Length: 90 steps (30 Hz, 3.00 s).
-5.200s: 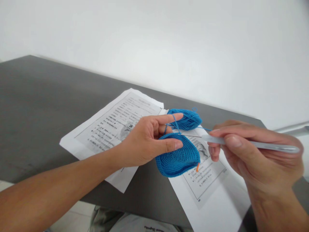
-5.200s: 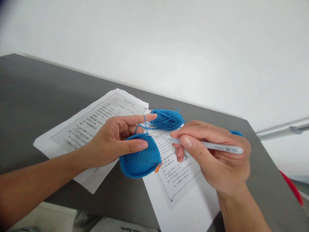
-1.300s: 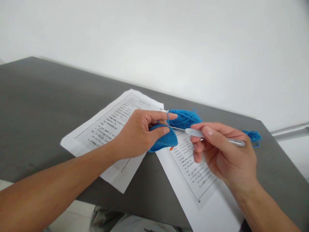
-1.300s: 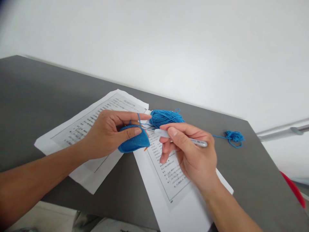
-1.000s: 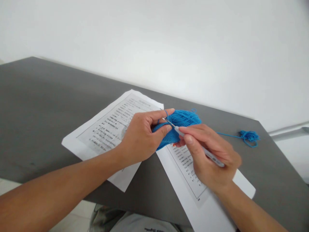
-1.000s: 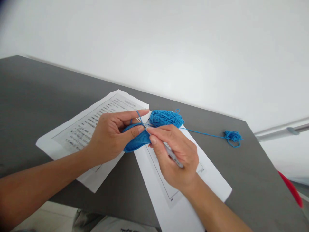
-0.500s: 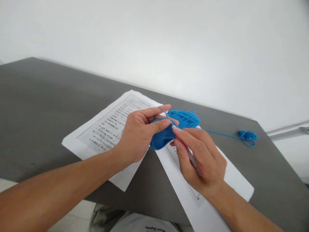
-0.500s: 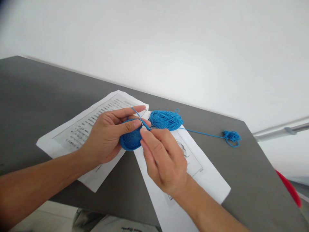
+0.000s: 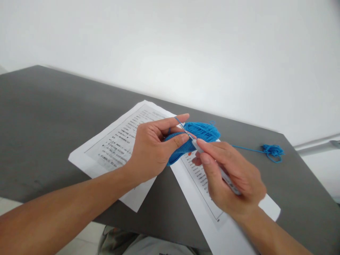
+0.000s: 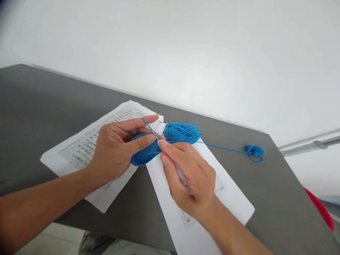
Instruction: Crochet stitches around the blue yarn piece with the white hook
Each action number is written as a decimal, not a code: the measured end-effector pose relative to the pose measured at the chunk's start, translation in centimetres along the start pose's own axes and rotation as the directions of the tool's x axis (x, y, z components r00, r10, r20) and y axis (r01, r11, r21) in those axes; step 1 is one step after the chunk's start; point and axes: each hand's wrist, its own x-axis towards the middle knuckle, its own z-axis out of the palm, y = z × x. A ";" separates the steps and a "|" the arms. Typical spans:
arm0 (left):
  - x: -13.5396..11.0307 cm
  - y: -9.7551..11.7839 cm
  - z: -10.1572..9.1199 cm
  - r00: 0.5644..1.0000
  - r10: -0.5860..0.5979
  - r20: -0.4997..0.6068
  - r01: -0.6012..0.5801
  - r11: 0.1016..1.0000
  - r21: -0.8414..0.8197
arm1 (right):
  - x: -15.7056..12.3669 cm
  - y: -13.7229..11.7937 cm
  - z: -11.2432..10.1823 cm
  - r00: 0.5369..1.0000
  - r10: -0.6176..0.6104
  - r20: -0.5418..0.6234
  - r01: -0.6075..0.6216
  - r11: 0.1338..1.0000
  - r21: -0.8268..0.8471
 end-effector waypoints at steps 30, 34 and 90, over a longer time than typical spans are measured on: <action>1.8 1.5 -1.7 0.881 -0.357 0.311 0.403 0.910 -0.097 | 1.7 2.3 -4.0 0.960 -0.198 0.195 0.197 0.980 0.029; 2.0 1.6 -1.9 0.875 -0.378 0.301 0.417 0.906 -0.075 | 1.7 2.4 -4.5 0.960 -0.179 0.217 0.178 0.984 0.025; 3.1 1.6 -3.3 0.800 -0.419 0.428 0.380 0.908 0.178 | 1.4 2.6 -4.4 0.961 -0.148 0.233 0.134 0.988 0.075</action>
